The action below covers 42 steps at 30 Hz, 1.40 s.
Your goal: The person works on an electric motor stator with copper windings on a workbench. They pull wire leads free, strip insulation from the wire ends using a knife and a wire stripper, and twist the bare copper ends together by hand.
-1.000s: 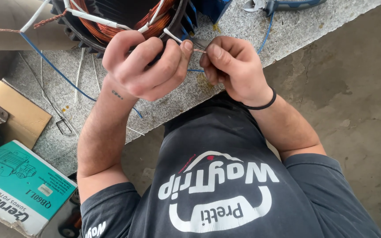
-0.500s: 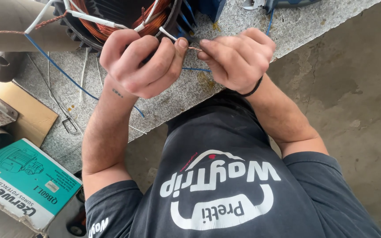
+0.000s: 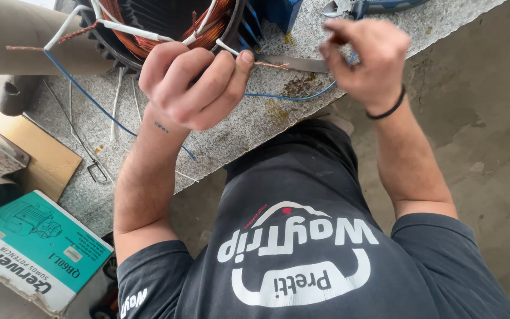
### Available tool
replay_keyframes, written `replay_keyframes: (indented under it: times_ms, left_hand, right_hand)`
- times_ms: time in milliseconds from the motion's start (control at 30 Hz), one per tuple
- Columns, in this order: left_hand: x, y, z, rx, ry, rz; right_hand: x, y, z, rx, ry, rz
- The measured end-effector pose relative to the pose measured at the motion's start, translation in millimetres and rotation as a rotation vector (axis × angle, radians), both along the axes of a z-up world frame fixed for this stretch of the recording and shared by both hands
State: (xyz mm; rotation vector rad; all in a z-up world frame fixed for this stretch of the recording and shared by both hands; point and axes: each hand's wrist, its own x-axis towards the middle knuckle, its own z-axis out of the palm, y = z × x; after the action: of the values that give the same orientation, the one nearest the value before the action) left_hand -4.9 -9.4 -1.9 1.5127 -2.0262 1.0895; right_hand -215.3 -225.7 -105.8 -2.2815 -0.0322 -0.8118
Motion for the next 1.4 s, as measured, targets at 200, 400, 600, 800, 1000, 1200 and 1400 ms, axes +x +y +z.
replay_keyframes:
  times_ms: [200, 400, 600, 800, 1000, 1200, 1400]
  left_hand:
    - [-52, 23, 17, 0.066, 0.235, 0.181]
    - [-129, 40, -53, 0.277, 1.568, 0.004]
    - [-122, -10, -85, 0.149, 2.36, -0.46]
    - [-140, -20, -115, -0.171, 2.53, -0.579]
    - [-130, 18, -104, -0.201, 2.634, -0.657]
    - [-131, 12, -94, -0.207, 2.569, -0.547]
    - [-134, 8, -101, -0.197, 2.567, -0.526]
  right_hand:
    - [0, -62, -8, -0.491, 0.31, -0.21]
    - [6, -92, -33, -0.429, 0.36, -0.073]
    - [-18, -100, -40, 0.412, 0.118, -0.001]
    - [-43, -10, -29, 1.26, -0.239, 0.166]
    - [-1, 16, 39, 0.361, 0.55, 0.251]
    - [63, -7, 95, -0.21, 0.76, 0.526]
    - [85, -9, 123, -0.368, 0.794, 0.665]
